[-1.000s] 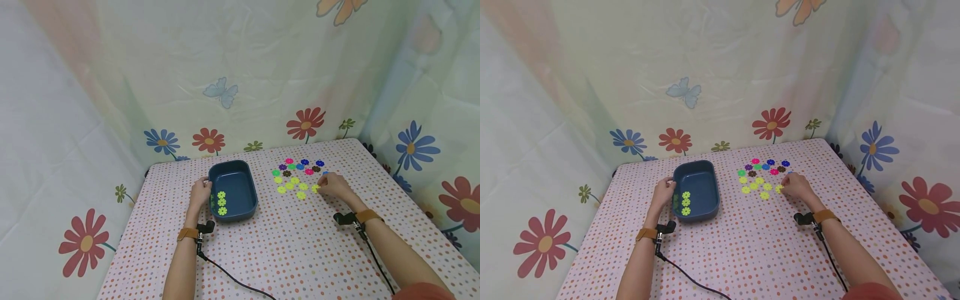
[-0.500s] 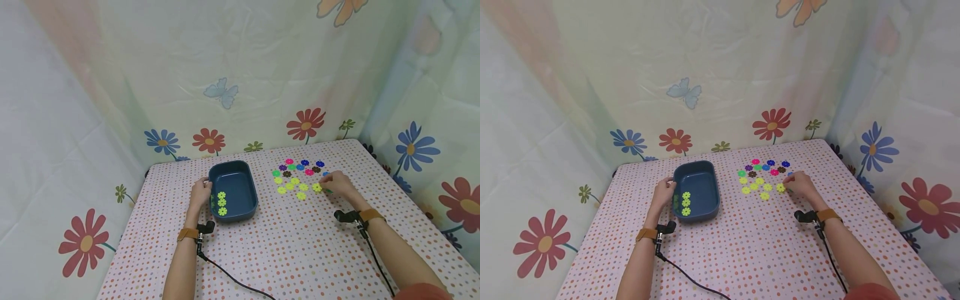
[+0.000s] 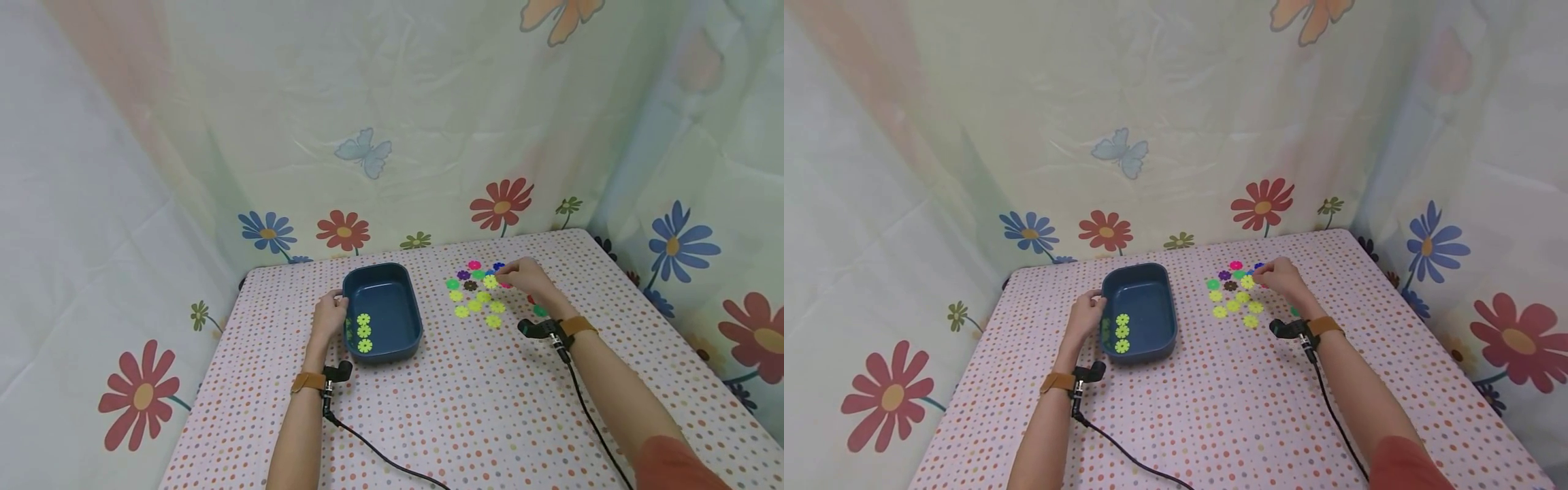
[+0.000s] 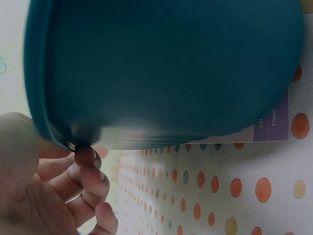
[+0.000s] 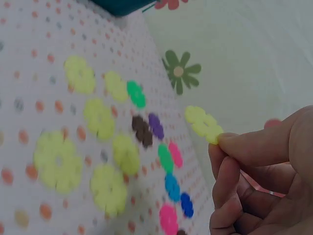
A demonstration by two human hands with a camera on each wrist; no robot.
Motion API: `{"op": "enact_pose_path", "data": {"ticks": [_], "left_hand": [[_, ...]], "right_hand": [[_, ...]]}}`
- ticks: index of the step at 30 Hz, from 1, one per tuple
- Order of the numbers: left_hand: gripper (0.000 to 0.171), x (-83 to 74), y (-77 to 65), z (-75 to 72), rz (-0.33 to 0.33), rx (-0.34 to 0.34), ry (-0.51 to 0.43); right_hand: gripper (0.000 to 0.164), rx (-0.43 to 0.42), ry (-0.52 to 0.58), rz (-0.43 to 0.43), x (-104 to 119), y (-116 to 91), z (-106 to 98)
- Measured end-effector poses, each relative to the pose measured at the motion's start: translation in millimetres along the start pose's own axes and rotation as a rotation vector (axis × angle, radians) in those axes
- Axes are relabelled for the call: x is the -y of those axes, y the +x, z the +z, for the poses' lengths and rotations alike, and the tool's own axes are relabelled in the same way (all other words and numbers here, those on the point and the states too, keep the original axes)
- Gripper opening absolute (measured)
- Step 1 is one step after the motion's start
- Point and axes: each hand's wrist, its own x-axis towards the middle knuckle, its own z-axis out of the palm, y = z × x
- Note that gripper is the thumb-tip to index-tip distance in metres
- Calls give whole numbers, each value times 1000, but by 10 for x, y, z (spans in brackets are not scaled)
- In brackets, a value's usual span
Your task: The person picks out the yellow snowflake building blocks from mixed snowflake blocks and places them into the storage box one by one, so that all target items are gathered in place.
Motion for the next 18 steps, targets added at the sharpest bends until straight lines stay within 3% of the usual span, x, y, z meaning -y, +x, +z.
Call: {"op": "enact_pose_path", "data": {"ticks": [8, 18], "left_hand": [[42, 22, 33, 6, -15, -2, -3], [41, -1, 32, 3, 3, -5, -12]], "right_hand": [[33, 33, 35, -23, 436, 205, 330], [25, 98, 39, -159, 1011, 395, 855]]}}
